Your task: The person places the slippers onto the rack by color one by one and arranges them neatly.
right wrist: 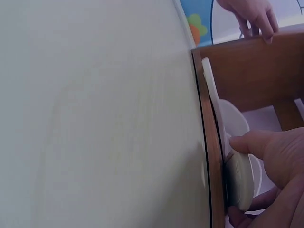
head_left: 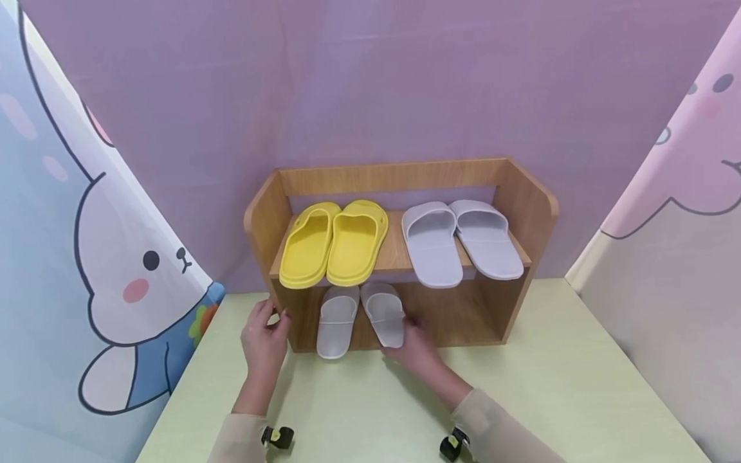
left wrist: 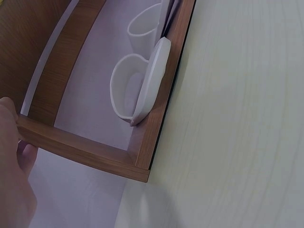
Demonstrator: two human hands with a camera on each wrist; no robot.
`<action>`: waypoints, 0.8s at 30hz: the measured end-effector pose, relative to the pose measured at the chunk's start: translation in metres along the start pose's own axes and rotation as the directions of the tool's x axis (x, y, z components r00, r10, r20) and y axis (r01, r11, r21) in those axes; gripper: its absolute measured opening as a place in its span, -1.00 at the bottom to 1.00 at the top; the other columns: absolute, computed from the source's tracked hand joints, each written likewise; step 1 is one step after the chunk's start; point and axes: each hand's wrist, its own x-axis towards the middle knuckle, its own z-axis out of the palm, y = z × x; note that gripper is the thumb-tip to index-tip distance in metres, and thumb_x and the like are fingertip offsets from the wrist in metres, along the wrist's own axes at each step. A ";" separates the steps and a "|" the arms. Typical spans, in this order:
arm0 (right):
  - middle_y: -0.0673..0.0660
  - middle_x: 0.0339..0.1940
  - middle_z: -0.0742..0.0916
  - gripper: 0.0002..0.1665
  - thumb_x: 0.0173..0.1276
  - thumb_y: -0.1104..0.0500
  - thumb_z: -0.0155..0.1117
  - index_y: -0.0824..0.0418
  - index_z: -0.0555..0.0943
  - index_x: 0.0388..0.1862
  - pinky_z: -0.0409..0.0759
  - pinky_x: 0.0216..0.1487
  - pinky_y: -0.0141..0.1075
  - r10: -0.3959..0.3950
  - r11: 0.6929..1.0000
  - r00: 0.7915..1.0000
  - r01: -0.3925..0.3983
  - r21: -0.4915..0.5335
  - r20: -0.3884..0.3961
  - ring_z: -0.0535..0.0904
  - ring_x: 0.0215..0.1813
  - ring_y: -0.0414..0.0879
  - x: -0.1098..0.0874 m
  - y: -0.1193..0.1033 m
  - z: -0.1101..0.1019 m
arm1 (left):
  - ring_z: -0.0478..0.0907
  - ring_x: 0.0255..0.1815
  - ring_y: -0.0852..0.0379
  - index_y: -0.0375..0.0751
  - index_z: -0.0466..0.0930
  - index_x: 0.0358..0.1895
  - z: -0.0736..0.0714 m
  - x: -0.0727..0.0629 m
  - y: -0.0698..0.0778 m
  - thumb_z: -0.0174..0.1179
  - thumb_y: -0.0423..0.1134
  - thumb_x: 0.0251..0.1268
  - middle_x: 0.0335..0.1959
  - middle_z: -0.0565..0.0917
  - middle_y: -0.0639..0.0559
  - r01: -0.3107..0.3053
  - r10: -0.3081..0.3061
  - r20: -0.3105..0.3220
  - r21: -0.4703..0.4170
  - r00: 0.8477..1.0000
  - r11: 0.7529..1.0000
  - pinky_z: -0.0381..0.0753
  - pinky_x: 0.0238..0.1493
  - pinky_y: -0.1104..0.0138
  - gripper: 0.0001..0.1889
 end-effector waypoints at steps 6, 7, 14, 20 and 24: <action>0.35 -0.04 0.74 -0.27 0.07 0.25 0.81 0.55 0.64 0.13 0.79 0.02 0.13 -0.006 1.000 1.000 0.006 0.027 0.018 0.70 -0.02 0.20 -0.005 -0.009 0.005 | 0.78 0.03 -0.09 -0.22 0.81 0.06 0.000 0.000 -0.001 0.41 -0.49 0.43 0.01 0.77 -0.06 -0.002 0.002 0.003 0.010 1.000 1.000 0.84 -0.18 0.29 -0.77; 0.36 -0.05 0.74 -0.29 0.06 0.25 0.81 0.54 0.65 0.10 0.80 0.00 0.13 -0.021 1.000 1.000 0.021 0.016 0.009 0.71 -0.04 0.20 -0.006 -0.010 0.006 | 0.78 0.03 -0.10 -0.23 0.81 0.06 0.000 0.000 0.000 0.41 -0.49 0.43 0.01 0.77 -0.07 -0.005 0.005 0.001 0.008 1.000 1.000 0.85 -0.18 0.22 -0.78; 0.45 0.03 0.70 -0.26 0.01 0.22 0.85 0.54 0.67 0.09 0.78 0.07 0.16 -0.049 0.997 0.998 0.048 -0.055 -0.031 0.69 -0.01 0.24 -0.006 -0.012 0.017 | 0.78 0.05 -0.11 -0.23 0.79 0.10 0.000 0.000 0.000 0.42 -0.48 0.43 0.02 0.75 -0.09 -0.007 0.007 0.006 0.009 1.000 1.000 0.86 -0.15 0.06 -0.75; 0.41 -0.03 0.73 -0.27 -0.03 0.19 0.88 0.50 0.71 0.05 0.78 0.04 0.13 -0.074 0.993 0.995 0.068 -0.092 -0.067 0.70 -0.03 0.23 -0.007 -0.016 0.024 | 0.77 0.05 -0.06 -0.20 0.80 0.11 0.000 0.000 -0.001 0.43 -0.46 0.44 0.02 0.75 -0.07 0.000 0.000 0.009 0.010 1.000 1.000 0.83 -0.13 0.33 -0.75; 0.33 -0.12 0.73 -0.32 -0.06 0.20 0.89 0.47 0.72 -0.02 0.77 -0.05 0.08 -0.091 0.990 0.993 0.081 -0.114 -0.081 0.68 -0.11 0.17 -0.009 -0.019 0.025 | 0.78 0.04 -0.08 -0.23 0.80 0.09 0.000 0.000 -0.001 0.42 -0.47 0.43 0.01 0.75 -0.08 -0.007 0.007 0.006 0.000 1.000 1.000 0.70 -0.13 0.63 -0.76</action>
